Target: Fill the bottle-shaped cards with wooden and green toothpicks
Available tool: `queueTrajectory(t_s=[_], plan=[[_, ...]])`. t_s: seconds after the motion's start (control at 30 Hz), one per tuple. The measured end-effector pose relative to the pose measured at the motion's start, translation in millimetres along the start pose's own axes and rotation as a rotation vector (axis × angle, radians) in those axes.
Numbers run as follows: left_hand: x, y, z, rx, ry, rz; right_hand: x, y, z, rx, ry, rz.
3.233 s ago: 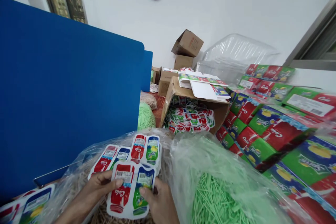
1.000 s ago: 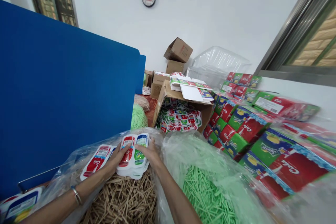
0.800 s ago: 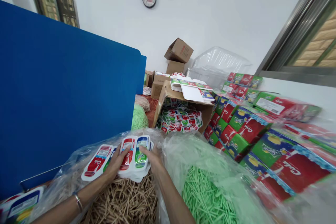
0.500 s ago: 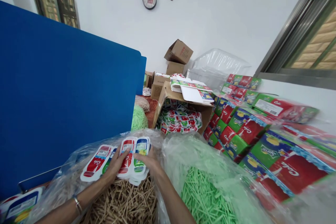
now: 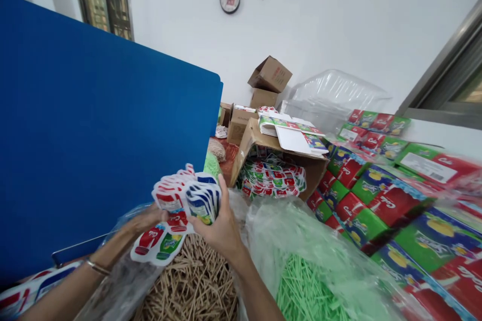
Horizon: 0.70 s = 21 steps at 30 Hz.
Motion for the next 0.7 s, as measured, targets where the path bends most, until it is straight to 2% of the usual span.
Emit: queueTrajectory(t_s=[0.1,0.17,0.23,0.33,0.4,0.47,0.57,0.7], plan=[[-4.1,-24.0,28.4,-0.009,0.135,-0.136,2.6,-6.9,-27.7,0.123,0.028,0.024],[-10.3,-23.8,42.2,0.003,0.176,-0.185,-1.2,-24.3,-49.3,0.178,0.019,0.007],[-15.8,-9.6,52.3,0.045,0.186,-0.202,-8.7,-47.9,-69.5,0.22,0.044,-0.04],[-19.9,25.1,63.2,0.129,0.165,-0.169,-22.1,-83.5,-89.2,0.298,0.202,-0.186],[-21.6,44.9,68.2,0.13,0.138,-0.147,-28.5,-98.7,-91.5,0.303,0.275,-0.22],[-24.3,57.2,70.8,0.112,0.126,-0.147,-32.6,-105.1,-88.7,0.264,0.325,-0.181],[-29.4,65.6,72.2,0.168,0.085,-0.182,-38.2,-105.4,-86.0,0.206,0.363,-0.119],[-33.2,74.3,75.9,0.258,-0.01,-0.216,-45.4,-105.3,-91.1,0.222,0.335,-0.166]])
Point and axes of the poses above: each hand's wrist, its own x-axis towards the middle knuckle, its own z-axis out of the back of the hand, y = z × x, the point moved 2 cm from there along x, towards the middle knuckle, and after that the axes turned 8 degrees about -y, right-handed, at the moved point
